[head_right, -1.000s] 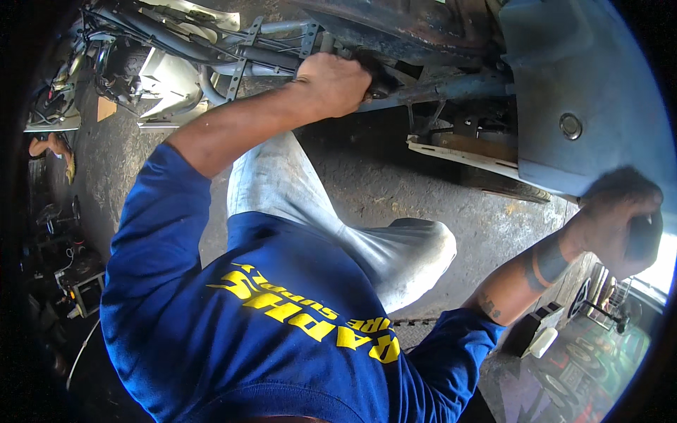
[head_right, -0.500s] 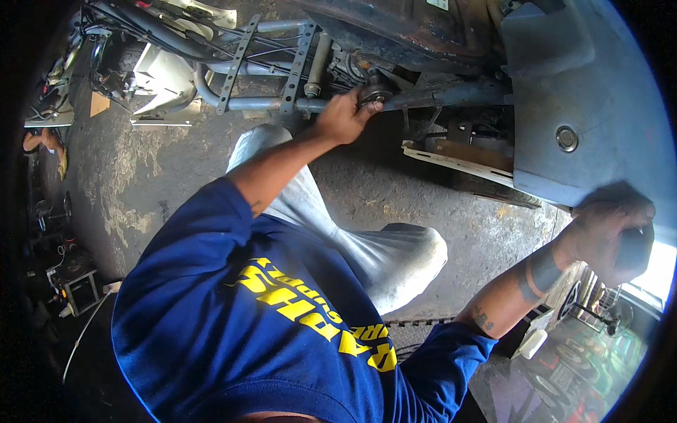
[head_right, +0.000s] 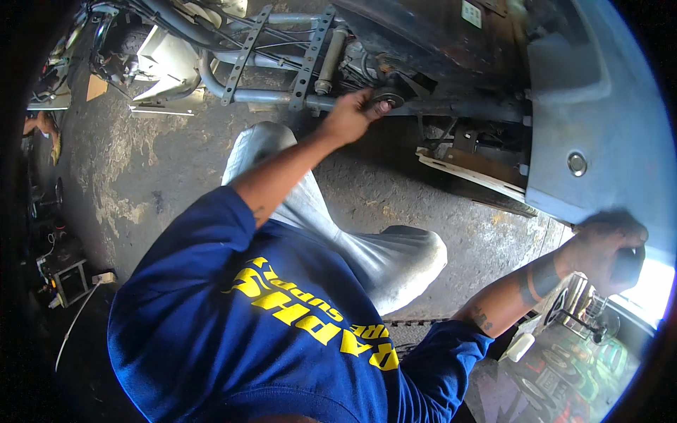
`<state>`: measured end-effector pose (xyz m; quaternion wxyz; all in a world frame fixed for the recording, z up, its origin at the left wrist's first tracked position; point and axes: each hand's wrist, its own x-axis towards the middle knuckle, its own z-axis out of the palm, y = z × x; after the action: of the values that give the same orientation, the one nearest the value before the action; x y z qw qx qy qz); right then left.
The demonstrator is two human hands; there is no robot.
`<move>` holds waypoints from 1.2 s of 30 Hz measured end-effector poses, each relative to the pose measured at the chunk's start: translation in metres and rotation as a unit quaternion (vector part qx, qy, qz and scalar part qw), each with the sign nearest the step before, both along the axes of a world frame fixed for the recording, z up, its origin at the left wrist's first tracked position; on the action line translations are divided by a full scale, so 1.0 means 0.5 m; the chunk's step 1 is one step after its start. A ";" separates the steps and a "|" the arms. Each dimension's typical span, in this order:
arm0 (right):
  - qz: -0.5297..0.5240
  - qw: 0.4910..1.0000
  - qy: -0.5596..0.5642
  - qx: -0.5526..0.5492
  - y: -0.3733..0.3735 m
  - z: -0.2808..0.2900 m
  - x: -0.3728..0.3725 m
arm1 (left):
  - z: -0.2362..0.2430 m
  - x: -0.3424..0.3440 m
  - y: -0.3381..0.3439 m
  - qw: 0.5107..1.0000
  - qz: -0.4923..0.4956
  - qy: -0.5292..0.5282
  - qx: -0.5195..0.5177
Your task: The recorder is repairing or adjusting the frame and engine components of a motor scooter.
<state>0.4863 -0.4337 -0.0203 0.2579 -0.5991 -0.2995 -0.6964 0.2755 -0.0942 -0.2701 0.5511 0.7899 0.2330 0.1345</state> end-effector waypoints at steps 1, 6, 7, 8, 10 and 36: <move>0.018 1.000 -0.003 0.002 0.004 0.000 0.006 | -0.044 0.014 -0.011 0.959 0.025 -0.206 -0.192; -0.117 0.992 0.002 0.037 -0.005 0.025 0.003 | -0.053 0.045 -0.087 0.896 0.021 -0.312 -0.316; -0.113 0.993 -0.001 0.029 0.019 0.018 -0.008 | -0.062 0.047 -0.084 0.902 0.024 -0.327 -0.281; -0.072 0.997 -0.003 0.036 0.049 0.016 -0.034 | -0.063 0.042 -0.078 0.898 0.027 -0.330 -0.290; -0.063 0.997 0.036 0.025 0.013 0.024 -0.031 | -0.061 0.029 -0.056 0.879 0.001 -0.300 -0.370; -0.236 0.969 0.065 0.034 0.104 0.048 -0.096 | -0.225 -0.015 -0.149 0.954 -0.038 0.291 -0.065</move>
<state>0.4382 -0.3814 0.0039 0.1253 -0.6875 -0.1085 -0.7070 0.2680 -0.1689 -0.3827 0.5142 0.7653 0.3617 -0.1379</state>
